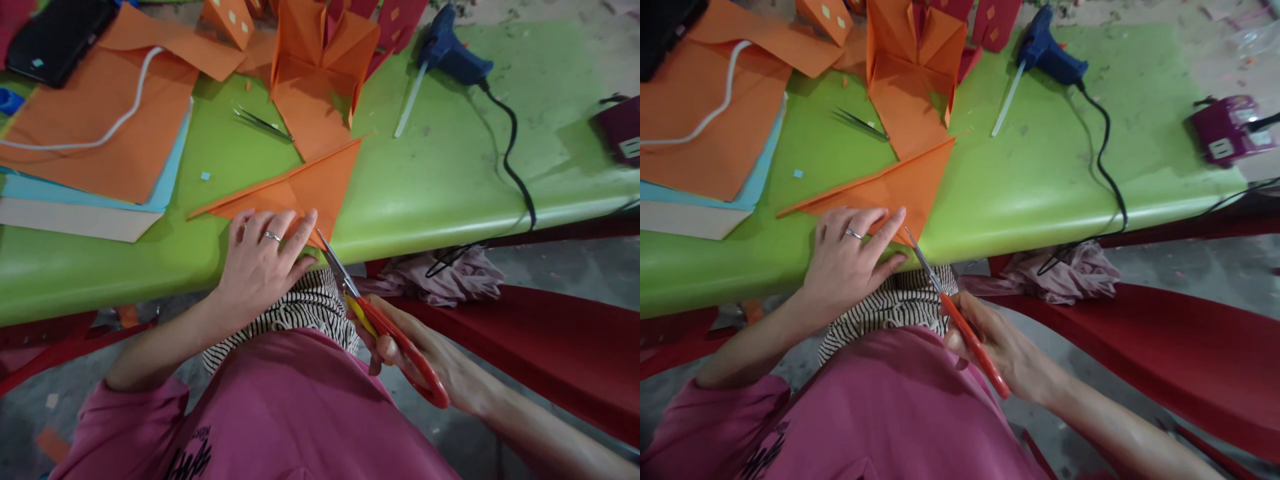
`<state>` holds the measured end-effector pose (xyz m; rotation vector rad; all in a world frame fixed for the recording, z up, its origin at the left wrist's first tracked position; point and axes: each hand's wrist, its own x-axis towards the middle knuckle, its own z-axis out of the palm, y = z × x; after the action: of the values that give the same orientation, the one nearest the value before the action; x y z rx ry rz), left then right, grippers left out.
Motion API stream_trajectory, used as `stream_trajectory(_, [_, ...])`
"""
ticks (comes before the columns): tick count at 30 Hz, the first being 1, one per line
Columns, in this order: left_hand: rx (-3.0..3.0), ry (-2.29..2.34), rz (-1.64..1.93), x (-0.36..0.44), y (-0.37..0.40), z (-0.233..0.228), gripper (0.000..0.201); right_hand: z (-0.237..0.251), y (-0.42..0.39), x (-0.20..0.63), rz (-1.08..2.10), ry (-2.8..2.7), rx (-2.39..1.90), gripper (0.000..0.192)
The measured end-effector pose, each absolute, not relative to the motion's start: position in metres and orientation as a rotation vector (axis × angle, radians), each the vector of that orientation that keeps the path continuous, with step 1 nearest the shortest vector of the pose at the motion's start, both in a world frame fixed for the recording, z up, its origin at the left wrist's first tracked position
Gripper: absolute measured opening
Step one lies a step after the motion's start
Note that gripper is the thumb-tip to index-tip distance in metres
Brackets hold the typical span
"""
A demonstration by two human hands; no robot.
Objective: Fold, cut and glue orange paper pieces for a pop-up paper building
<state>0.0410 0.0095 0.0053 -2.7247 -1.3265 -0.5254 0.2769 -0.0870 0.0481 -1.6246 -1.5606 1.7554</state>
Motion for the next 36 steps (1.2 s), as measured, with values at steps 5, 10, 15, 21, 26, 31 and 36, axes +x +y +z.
stream_trajectory(5, [-2.776,-1.394,-0.588,0.04,0.011,0.006,0.05,0.049,-0.086,0.276,1.894,-1.349,-1.623,0.053])
stream_trajectory(10, [-2.775,-1.371,-0.61,0.04,0.011,0.007,0.045,0.05,-0.084,0.273,1.908,-1.305,-1.618,0.053])
stream_trajectory(15, [-2.78,-1.389,-0.594,0.04,0.01,0.006,0.042,0.049,-0.084,0.273,1.931,-1.292,-1.607,0.051])
stream_trajectory(21, [-2.78,-1.386,-0.615,0.041,0.01,0.006,0.039,0.042,-0.087,0.273,1.994,-1.122,-1.521,0.047])
stream_trajectory(26, [-2.759,-1.34,-0.604,0.041,0.01,0.006,0.038,0.043,-0.089,0.269,1.998,-1.08,-1.547,0.049])
stream_trajectory(31, [-2.721,-1.309,-0.641,0.041,0.007,0.003,0.036,0.052,-0.087,0.267,1.861,-1.303,-1.647,0.049])
stream_trajectory(36, [-2.722,-1.31,-0.643,0.043,0.005,0.003,0.036,0.052,-0.08,0.267,1.902,-1.356,-1.641,0.046])
